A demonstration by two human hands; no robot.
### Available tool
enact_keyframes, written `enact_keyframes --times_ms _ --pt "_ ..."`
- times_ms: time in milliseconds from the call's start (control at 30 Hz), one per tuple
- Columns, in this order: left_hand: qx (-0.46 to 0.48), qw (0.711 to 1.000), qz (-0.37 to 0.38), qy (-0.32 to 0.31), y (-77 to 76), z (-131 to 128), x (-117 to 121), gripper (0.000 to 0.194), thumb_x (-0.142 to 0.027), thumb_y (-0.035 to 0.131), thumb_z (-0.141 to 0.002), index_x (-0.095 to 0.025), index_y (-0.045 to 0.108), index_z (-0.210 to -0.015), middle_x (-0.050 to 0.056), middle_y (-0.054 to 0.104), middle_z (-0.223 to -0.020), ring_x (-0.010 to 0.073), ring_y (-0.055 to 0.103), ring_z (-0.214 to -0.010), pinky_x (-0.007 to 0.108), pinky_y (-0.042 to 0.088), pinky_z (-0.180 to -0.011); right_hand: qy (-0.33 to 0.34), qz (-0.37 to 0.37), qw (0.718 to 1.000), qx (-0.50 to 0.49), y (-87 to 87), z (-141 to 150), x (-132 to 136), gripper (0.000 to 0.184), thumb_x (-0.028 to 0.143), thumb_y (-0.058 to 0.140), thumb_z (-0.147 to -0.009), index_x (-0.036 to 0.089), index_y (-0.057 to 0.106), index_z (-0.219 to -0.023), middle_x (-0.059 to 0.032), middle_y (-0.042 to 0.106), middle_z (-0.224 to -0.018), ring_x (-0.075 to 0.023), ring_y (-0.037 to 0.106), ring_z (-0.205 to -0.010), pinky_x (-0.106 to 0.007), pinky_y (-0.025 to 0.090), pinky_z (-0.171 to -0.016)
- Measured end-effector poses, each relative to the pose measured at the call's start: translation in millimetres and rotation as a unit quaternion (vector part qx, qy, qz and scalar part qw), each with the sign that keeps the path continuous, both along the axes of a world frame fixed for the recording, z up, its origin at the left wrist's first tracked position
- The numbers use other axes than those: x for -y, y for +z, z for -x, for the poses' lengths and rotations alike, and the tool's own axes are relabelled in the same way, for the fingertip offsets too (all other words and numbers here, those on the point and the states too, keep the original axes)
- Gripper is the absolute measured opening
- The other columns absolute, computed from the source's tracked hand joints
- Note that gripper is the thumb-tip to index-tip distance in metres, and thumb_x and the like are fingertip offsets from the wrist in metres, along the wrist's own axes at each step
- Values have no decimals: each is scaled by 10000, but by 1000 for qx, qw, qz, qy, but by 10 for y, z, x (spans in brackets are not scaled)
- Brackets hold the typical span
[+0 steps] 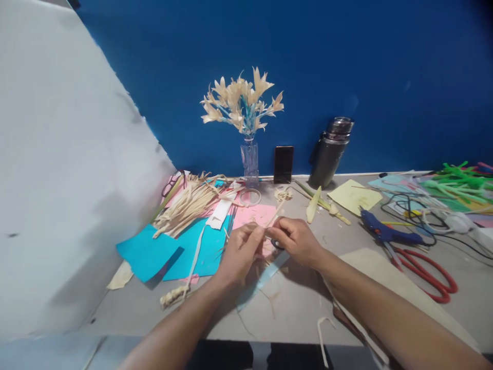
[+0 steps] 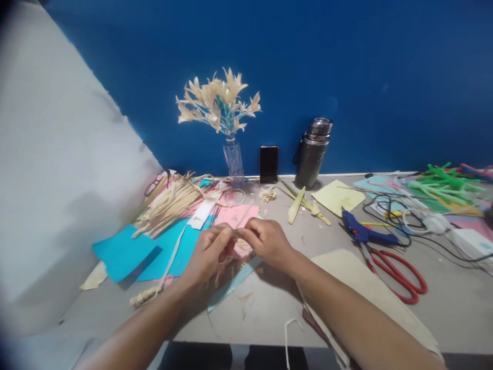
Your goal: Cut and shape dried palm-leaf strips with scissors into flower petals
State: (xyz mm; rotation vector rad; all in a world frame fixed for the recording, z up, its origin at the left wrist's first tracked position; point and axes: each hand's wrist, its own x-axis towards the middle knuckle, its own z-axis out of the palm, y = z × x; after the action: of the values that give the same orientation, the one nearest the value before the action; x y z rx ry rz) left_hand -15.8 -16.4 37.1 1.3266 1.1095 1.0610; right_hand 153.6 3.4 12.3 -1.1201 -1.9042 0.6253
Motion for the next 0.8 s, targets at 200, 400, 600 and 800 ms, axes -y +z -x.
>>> enact_keyframes --times_ms 200,400,600,800 --pt "73 987 138 -36 -13 42 -11 549 -573 537 -855 -175 500 -479 -52 294 -332 73 262 -303 215 207 -348 52 -31 998 0 15 -16 11 375 400 543 -965 185 532 -658 28 555 -562 -100 460 -513 -217 335 -549" --pt "192 952 220 -93 -54 22 -30 518 -500 592 -845 -148 519 -472 -66 214 -308 42 189 -307 180 165 -366 47 -138 988 40 -32 -81 -57 400 443 490 -1002 181 605 -723 -8 598 -597 -123 508 -544 -244 334 -576" --pt "280 931 198 -122 141 273 -97 508 -440 651 -813 -159 459 -435 -66 212 -339 41 191 -314 172 195 -343 -95 -94 989 63 -105 -408 -368 389 447 535 -952 198 563 -655 -10 583 -603 -147 481 -556 -265 325 -569" --pt "193 971 138 -4 47 224 -228 233 -349 735 -744 -137 640 -750 -62 421 -489 30 252 -379 140 187 -366 -45 -32 996 -66 116 -296 -191 345 429 512 -954 198 557 -703 25 527 -553 -127 460 -507 -240 363 -528"
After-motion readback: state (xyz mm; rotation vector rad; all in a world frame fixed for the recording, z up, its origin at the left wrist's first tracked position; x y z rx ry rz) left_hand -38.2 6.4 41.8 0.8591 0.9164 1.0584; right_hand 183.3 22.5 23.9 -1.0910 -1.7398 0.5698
